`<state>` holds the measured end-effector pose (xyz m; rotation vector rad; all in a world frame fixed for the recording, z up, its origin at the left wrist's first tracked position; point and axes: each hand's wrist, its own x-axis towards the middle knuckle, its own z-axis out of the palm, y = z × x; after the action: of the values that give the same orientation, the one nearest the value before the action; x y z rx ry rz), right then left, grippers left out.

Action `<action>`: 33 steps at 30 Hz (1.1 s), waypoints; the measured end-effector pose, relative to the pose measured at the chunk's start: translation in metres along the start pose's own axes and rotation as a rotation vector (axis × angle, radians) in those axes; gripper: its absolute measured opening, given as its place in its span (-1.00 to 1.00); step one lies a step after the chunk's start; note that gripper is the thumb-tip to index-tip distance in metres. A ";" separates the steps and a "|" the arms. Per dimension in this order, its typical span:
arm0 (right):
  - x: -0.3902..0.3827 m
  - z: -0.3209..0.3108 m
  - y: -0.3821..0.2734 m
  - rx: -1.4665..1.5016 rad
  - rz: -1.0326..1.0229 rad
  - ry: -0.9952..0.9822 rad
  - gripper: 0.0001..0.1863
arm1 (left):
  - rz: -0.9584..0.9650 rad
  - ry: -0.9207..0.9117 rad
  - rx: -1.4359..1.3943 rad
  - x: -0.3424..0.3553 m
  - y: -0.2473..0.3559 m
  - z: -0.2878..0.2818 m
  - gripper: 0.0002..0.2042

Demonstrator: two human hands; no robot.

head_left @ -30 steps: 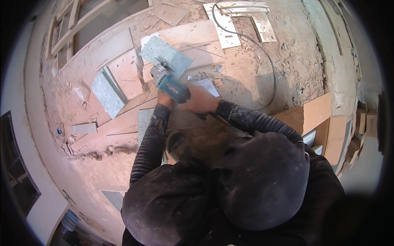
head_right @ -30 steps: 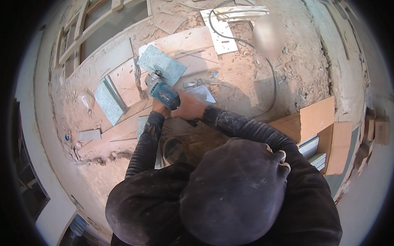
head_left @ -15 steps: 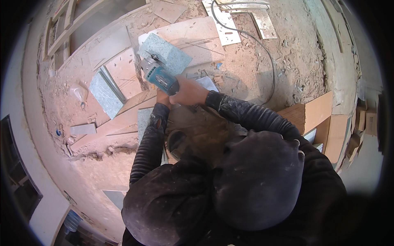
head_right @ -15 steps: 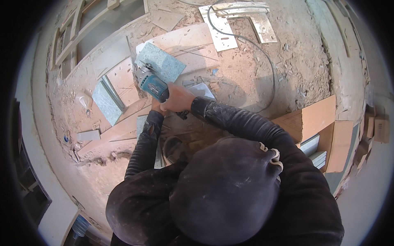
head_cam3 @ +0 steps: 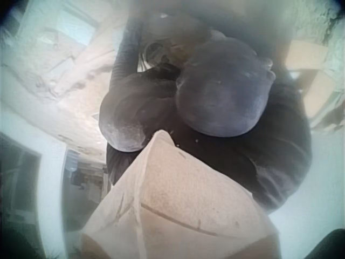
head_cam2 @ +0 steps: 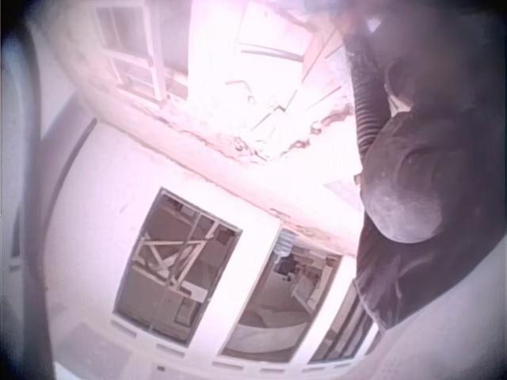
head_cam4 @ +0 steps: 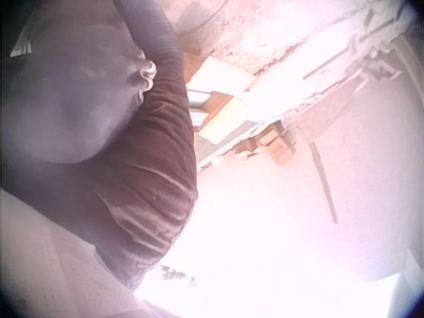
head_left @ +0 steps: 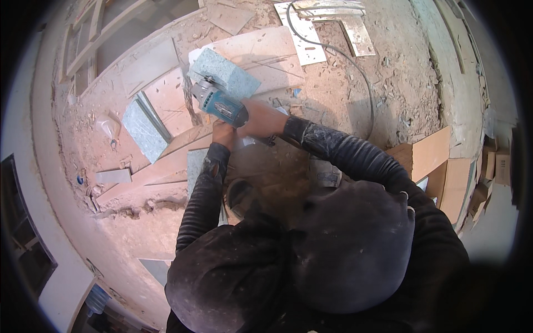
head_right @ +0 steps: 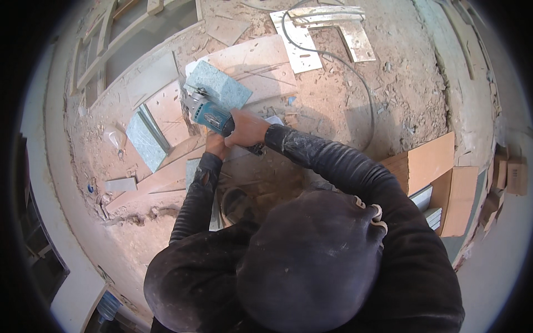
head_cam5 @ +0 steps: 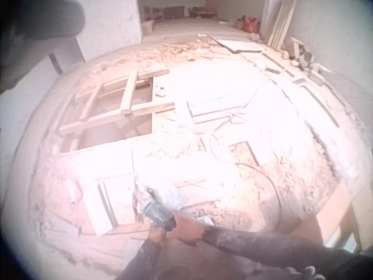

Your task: The person cuts rectangular pieces of tile using an angle grinder, holding the tile with one hand and guiding the tool along a marked line with the other.

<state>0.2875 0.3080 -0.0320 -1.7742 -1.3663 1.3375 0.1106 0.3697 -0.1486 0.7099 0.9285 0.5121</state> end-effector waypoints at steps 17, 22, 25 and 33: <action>-0.029 0.006 -0.010 0.042 0.114 0.058 -0.28 | -0.002 0.018 0.020 -0.006 0.007 0.010 -0.77; -0.002 0.006 -0.015 0.040 0.114 0.055 -0.30 | -0.039 0.013 0.081 -0.011 0.012 0.006 -0.78; 0.010 0.001 -0.016 0.026 0.086 0.050 -0.29 | -0.008 0.037 0.119 -0.009 0.009 0.008 -0.83; 0.012 -0.019 -0.003 0.002 0.024 -0.074 -0.20 | -0.144 0.020 0.072 0.011 -0.006 -0.021 -0.87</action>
<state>0.3037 0.3235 -0.0270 -1.7610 -1.3857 1.4303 0.0992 0.3798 -0.1674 0.6983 1.0131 0.3609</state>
